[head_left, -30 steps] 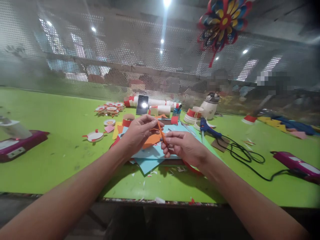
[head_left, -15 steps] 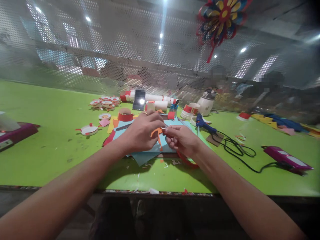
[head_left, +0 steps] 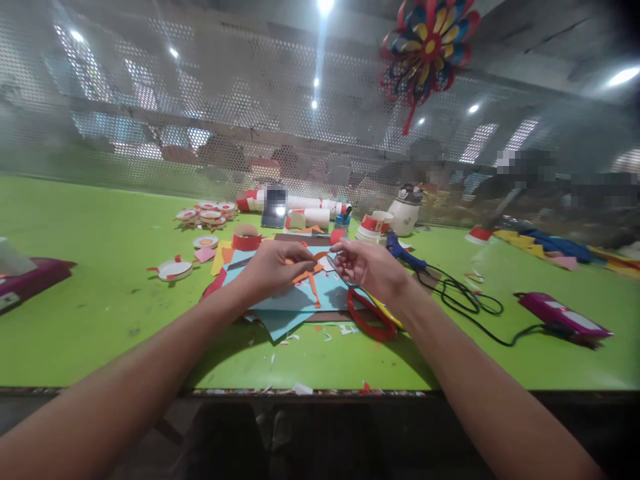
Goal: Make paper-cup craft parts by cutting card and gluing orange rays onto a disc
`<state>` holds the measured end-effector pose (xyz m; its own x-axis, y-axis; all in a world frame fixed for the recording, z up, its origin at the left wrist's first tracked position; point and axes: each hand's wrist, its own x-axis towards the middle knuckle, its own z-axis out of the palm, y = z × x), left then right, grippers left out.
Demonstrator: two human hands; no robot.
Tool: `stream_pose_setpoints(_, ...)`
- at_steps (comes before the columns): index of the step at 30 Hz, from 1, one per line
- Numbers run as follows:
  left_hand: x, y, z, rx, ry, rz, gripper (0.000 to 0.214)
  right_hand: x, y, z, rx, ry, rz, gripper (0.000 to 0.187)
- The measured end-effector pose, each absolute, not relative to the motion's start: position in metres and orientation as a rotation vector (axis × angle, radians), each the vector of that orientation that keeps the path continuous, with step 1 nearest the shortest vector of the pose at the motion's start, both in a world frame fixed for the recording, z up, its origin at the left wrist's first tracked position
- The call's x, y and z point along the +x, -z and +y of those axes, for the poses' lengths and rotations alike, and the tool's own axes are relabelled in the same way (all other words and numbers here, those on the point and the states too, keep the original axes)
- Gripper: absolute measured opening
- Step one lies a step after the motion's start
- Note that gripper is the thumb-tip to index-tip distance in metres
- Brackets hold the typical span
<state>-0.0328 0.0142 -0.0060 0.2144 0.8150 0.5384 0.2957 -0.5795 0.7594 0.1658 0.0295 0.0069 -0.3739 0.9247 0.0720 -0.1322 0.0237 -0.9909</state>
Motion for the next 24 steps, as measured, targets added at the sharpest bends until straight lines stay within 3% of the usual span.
stream_pose_setpoints(10,-0.021,0.005,0.004,1.534,-1.133,0.861,0.010,0.150,0.000,0.017,-0.785,-1.166,-1.566,0.013)
stream_pose_setpoints(24,-0.023,0.005,0.005,1.477,-0.971,0.881,0.015,0.154,-0.002,0.023,-0.779,-1.262,-1.477,0.020)
